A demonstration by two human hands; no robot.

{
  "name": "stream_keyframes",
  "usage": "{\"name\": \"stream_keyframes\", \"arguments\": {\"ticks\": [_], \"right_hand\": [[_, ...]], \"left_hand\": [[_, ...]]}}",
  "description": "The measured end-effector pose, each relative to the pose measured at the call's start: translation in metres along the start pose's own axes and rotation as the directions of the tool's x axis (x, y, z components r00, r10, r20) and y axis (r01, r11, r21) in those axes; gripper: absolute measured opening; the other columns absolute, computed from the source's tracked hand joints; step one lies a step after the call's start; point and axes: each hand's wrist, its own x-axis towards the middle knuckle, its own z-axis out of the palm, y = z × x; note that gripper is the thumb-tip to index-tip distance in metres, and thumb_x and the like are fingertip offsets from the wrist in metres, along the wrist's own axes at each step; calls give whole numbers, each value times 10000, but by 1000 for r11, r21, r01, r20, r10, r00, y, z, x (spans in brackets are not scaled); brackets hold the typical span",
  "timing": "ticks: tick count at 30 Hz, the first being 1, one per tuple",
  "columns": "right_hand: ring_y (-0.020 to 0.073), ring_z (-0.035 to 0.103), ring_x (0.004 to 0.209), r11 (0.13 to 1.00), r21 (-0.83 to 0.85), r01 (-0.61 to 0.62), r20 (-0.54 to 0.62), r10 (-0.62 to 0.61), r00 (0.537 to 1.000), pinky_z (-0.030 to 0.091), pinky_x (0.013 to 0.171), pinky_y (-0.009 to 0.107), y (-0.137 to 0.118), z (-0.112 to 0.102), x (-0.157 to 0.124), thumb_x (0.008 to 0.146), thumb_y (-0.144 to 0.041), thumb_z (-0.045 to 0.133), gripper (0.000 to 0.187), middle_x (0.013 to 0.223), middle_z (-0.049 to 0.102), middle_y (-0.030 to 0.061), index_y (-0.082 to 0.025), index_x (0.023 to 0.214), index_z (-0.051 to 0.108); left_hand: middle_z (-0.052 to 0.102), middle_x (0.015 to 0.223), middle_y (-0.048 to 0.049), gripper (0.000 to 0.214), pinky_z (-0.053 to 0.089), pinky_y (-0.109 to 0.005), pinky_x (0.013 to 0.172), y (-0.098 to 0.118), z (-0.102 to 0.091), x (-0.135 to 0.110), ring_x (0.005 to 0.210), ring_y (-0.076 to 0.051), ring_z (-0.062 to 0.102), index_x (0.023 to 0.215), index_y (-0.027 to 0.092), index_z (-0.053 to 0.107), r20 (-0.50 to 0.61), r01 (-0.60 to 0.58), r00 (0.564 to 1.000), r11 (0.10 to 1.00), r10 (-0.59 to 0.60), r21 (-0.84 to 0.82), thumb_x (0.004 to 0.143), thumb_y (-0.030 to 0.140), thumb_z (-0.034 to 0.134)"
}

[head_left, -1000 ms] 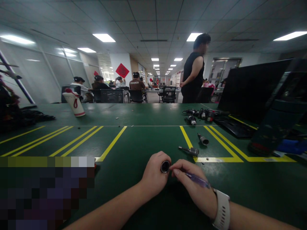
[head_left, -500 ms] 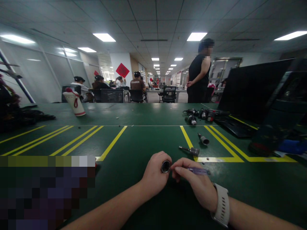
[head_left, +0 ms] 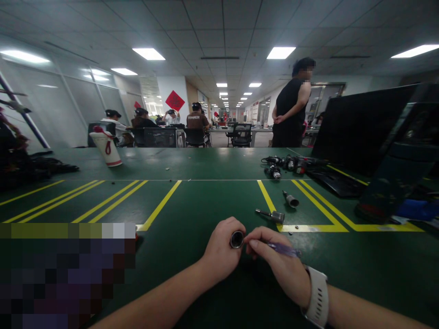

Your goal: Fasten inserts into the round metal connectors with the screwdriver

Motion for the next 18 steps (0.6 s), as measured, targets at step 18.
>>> {"name": "stream_keyframes", "arguments": {"ticks": [18], "right_hand": [[144, 556, 649, 990, 140, -25, 26, 22, 999, 442, 610, 283, 6, 0, 3, 808, -218, 530, 148, 693, 622, 22, -152, 777, 659]], "left_hand": [[497, 682, 17, 140, 354, -249, 567, -5, 1, 0, 642, -143, 480, 641, 174, 507, -7, 58, 998, 993, -59, -103, 636, 36, 526]]}}
